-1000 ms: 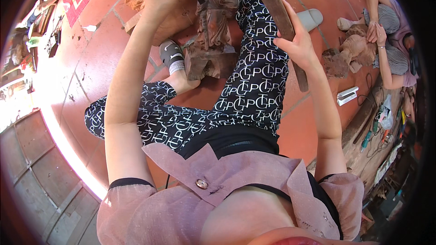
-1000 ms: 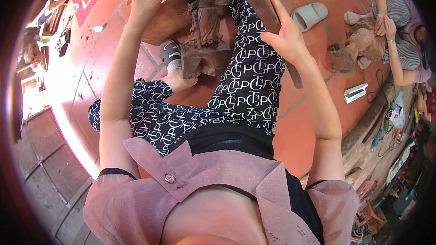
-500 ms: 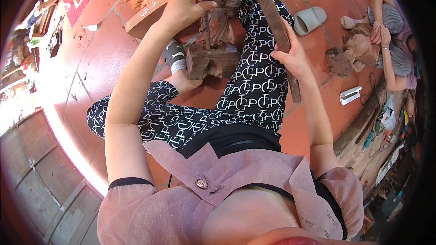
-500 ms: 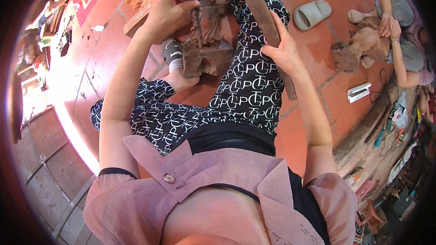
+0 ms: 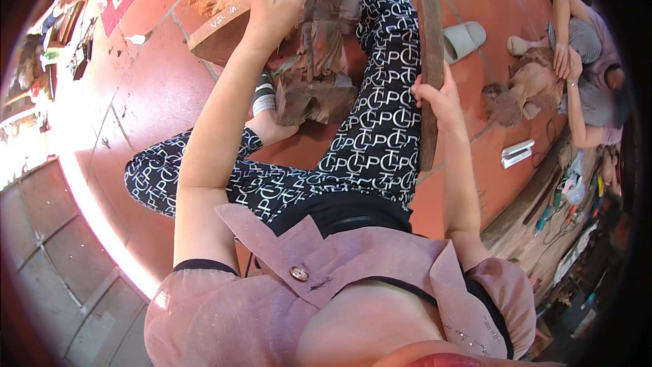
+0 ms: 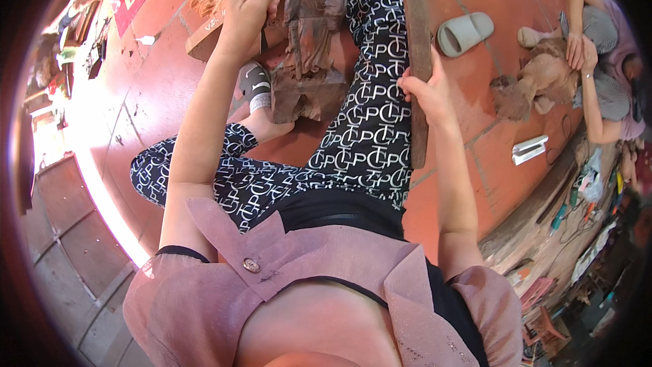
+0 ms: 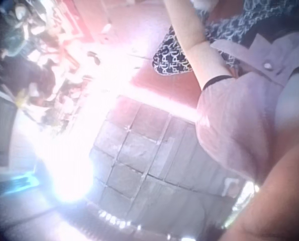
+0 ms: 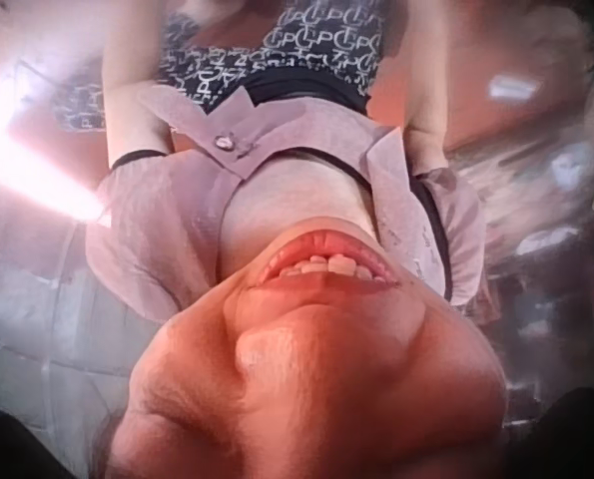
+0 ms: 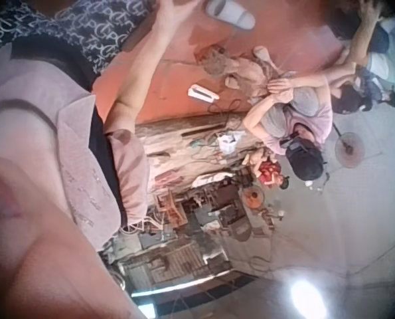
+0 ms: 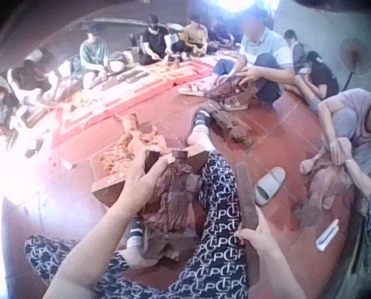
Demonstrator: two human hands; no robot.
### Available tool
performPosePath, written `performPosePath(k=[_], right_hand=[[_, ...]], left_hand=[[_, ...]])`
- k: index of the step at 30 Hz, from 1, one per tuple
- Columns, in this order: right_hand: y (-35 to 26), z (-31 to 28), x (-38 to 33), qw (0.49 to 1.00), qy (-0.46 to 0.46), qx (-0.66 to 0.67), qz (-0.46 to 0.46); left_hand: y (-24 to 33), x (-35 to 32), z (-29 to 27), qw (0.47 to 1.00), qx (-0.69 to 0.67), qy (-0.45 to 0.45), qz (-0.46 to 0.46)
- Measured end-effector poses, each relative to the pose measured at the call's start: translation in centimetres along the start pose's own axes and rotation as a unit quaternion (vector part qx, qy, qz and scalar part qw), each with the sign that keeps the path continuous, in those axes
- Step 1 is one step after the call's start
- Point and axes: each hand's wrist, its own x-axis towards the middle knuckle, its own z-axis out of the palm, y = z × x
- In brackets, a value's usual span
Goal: The person sits cross-legged on the floor and carves a wooden object using a chisel and mallet. They repeatedly strike the chisel to shape the wood, occasionally adjusting the piece and removing shavings.
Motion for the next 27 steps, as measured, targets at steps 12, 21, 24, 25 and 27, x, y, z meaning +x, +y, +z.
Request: performPosePath(k=[12, 21, 24, 25, 27], right_hand=[[-0.7, 0.2, -0.4, 1.0, 0.014, -0.006, 0.014], [-0.7, 0.2, -0.3, 1.0, 0.021, 0.001, 0.021], [-0.8, 0.3, -0.4, 1.0, 0.02, -0.003, 0.018], [-0.8, 0.4, -0.4, 1.0, 0.019, -0.011, 0.013], [-0.7, 0.4, -0.6, 1.0, 0.02, -0.015, 0.009]], left_hand=[[-6.2, -3.6, -4.2, 0.941, -0.304, 0.083, -0.122], [-4.7, -6.8, -5.4, 0.929, -0.337, 0.098, -0.116], [-5.1, -6.1, -5.3, 0.933, -0.337, 0.071, -0.107], [-5.1, -5.9, -5.3, 0.937, -0.323, 0.068, -0.111], [-5.1, -5.5, -5.1, 0.946, -0.295, 0.06, -0.121]])
